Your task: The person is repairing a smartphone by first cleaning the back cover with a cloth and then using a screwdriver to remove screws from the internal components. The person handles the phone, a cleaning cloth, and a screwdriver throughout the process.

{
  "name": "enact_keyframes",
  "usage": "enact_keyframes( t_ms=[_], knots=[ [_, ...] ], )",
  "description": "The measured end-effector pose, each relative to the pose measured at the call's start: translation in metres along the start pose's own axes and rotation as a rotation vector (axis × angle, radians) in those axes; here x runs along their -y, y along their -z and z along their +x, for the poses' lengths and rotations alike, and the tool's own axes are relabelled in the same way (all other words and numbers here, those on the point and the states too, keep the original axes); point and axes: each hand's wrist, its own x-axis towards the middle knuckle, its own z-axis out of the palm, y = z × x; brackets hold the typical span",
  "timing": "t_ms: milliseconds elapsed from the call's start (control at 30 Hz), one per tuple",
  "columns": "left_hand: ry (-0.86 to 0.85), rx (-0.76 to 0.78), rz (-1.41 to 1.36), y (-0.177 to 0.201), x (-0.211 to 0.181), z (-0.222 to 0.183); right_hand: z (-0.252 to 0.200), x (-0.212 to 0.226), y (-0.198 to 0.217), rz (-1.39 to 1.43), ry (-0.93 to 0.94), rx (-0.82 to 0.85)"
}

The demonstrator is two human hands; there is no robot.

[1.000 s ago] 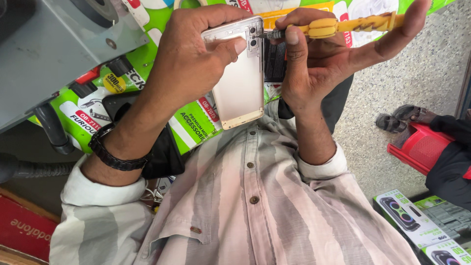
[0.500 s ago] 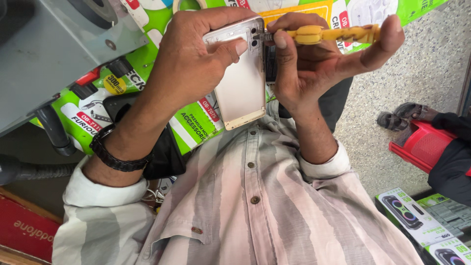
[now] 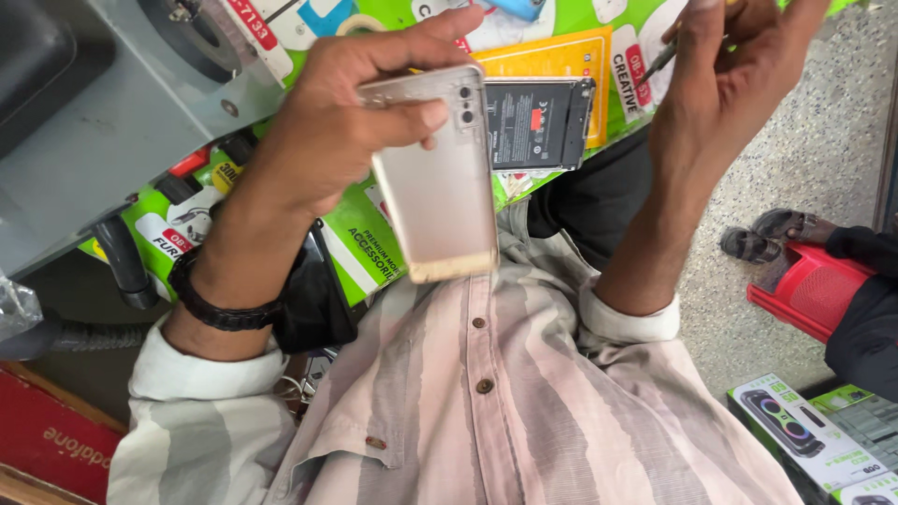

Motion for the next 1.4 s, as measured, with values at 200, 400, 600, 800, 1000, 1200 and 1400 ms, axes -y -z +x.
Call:
enact_keyframes(
  t_ms=[200, 400, 600, 800, 1000, 1200, 1400],
  knots=[
    [0.068, -0.031, -0.311, 0.004, -0.016, -0.008, 0.014, -0.026, 0.003, -0.488, 0.131, 0.084],
    [-0.017, -0.015, -0.330, 0.004, -0.016, -0.010, 0.012, -0.013, -0.007, -0.636, 0.236, -0.006],
    [-0.034, -0.011, -0.367, 0.008, -0.014, -0.014, 0.003, 0.030, -0.021, -0.313, 0.066, 0.023],
    [-0.032, 0.021, -0.517, 0.008, -0.010, -0.016, -0.003, 0.074, -0.052, -0.185, 0.110, 0.428],
    [-0.051, 0.055, -0.558, 0.005, -0.009, -0.018, 0.006, 0.082, -0.062, -0.241, 0.267, 0.584],
    [0.027, -0.070, -0.143, 0.001, -0.011, -0.012, 0.007, 0.068, -0.066, -0.168, 0.205, 0.531],
    [0.163, -0.177, 0.439, -0.009, -0.010, -0.005, 0.001, 0.050, -0.051, 0.397, -0.403, 0.432]
  ],
)
